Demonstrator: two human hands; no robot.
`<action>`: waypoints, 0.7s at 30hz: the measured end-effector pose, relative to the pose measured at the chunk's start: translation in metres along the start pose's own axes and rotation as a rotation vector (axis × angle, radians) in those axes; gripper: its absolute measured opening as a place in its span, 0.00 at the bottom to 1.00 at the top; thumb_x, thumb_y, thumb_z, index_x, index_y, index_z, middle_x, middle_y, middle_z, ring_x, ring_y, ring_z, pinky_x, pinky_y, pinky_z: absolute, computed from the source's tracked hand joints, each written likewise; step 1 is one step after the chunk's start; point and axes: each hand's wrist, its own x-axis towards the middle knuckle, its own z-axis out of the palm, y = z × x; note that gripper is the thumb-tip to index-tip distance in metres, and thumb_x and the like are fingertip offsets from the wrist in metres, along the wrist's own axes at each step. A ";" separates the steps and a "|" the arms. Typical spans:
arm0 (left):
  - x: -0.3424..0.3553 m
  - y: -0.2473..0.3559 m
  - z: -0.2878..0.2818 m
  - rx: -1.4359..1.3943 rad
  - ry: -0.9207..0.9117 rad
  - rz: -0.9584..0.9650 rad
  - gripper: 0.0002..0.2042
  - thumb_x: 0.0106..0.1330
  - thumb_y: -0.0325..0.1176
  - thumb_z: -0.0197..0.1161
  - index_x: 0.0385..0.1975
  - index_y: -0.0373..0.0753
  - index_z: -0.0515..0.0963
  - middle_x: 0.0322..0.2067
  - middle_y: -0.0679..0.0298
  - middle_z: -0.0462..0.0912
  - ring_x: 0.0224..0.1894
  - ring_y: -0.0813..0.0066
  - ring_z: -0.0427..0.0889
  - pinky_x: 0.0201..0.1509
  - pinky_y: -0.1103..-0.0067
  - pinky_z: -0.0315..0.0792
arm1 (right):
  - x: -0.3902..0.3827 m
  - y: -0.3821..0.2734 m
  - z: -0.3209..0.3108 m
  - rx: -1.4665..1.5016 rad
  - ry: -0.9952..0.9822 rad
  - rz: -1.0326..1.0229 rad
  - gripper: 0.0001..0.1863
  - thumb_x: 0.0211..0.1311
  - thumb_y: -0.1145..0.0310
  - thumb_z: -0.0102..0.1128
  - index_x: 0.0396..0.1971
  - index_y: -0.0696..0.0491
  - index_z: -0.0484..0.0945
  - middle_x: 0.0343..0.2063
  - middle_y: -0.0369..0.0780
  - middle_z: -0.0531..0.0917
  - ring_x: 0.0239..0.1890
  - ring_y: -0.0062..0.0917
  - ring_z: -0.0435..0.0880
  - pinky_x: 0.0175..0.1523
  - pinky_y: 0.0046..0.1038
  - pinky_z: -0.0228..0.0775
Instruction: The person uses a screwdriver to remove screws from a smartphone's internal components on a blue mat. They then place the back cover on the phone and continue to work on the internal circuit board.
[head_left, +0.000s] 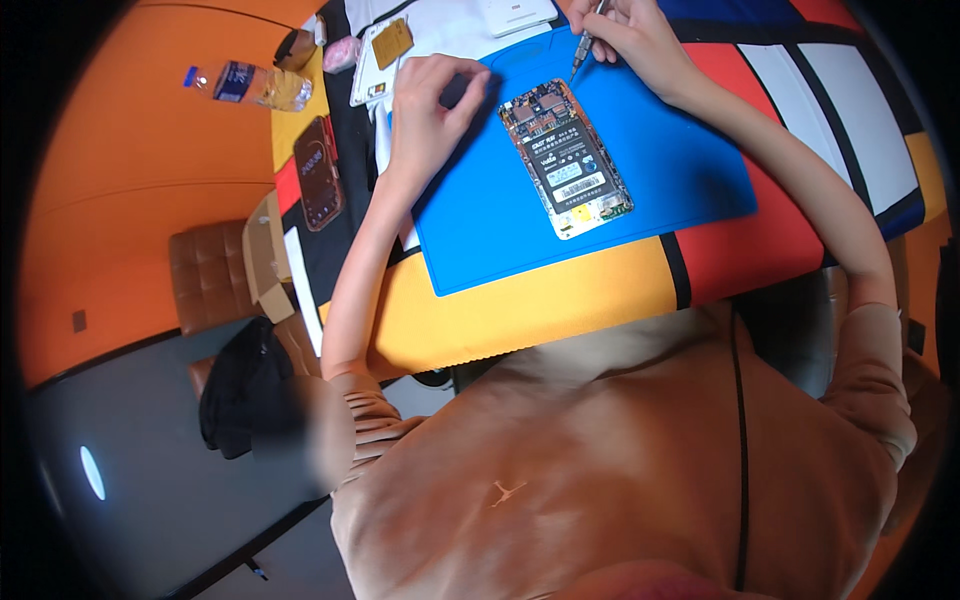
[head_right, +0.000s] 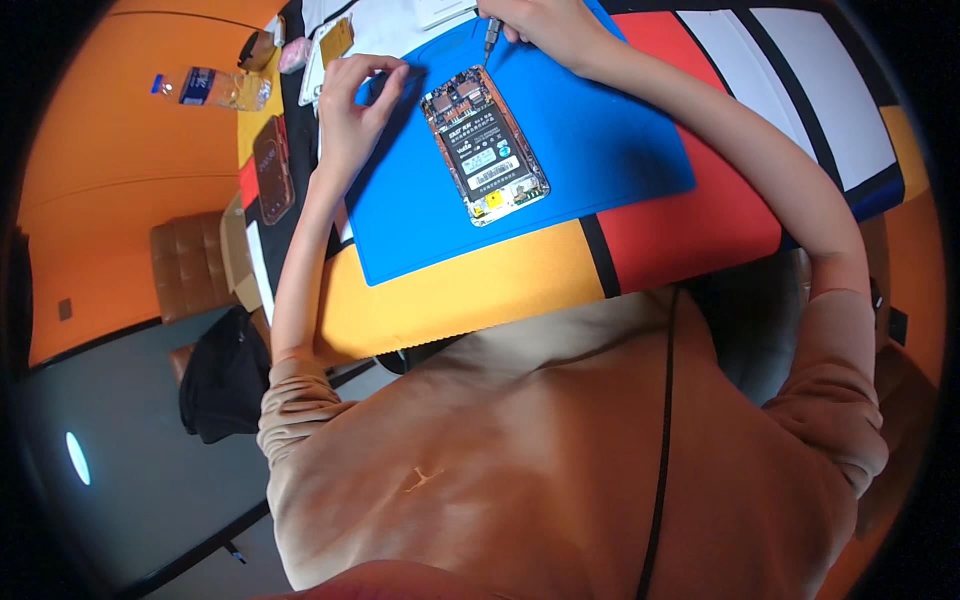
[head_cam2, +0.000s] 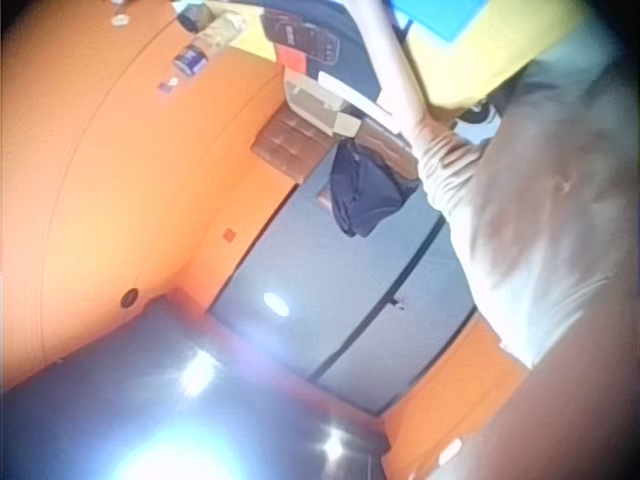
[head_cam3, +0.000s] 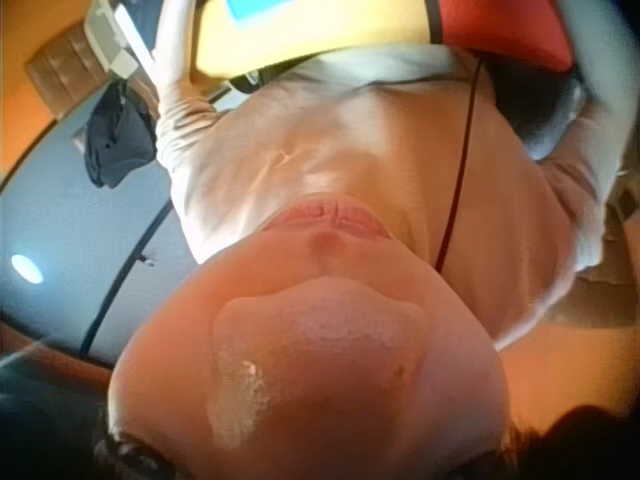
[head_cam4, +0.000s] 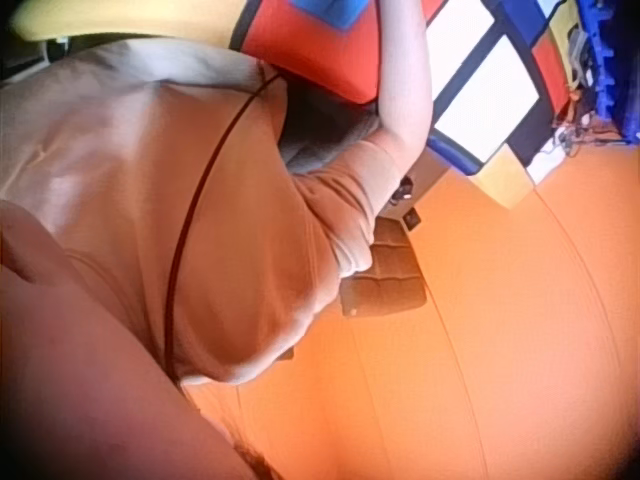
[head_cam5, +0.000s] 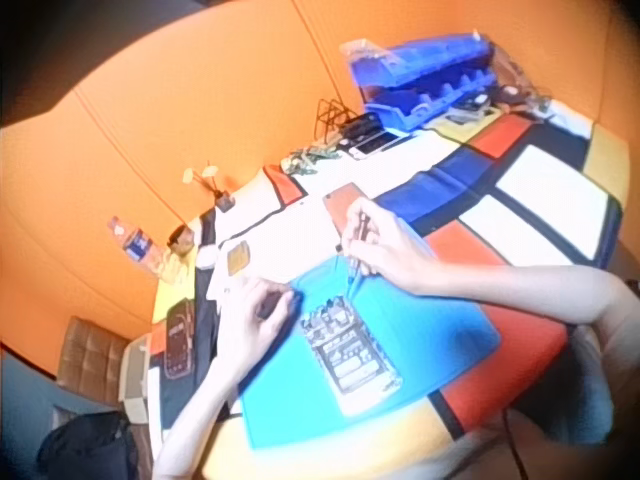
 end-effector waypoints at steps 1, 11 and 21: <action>0.005 0.006 -0.002 -0.016 -0.068 0.003 0.05 0.64 0.32 0.70 0.35 0.39 0.86 0.34 0.63 0.86 0.42 0.63 0.79 0.51 0.71 0.71 | 0.003 0.007 -0.002 0.015 0.026 0.036 0.06 0.65 0.75 0.57 0.37 0.52 0.69 0.26 0.36 0.81 0.22 0.15 0.78 0.25 0.18 0.68; 0.063 0.033 0.004 0.167 -0.700 0.209 0.07 0.70 0.33 0.66 0.41 0.39 0.85 0.42 0.62 0.87 0.50 0.65 0.83 0.63 0.69 0.71 | 0.016 0.043 -0.012 0.133 0.091 0.137 0.06 0.66 0.72 0.58 0.31 0.53 0.69 0.20 0.38 0.80 0.16 0.17 0.77 0.19 0.19 0.65; 0.076 0.052 -0.001 0.422 -0.764 0.422 0.08 0.69 0.34 0.65 0.43 0.44 0.86 0.43 0.63 0.87 0.52 0.66 0.82 0.64 0.70 0.73 | 0.027 0.063 -0.009 0.252 0.080 0.139 0.08 0.65 0.72 0.58 0.32 0.52 0.67 0.19 0.39 0.79 0.14 0.20 0.75 0.16 0.21 0.63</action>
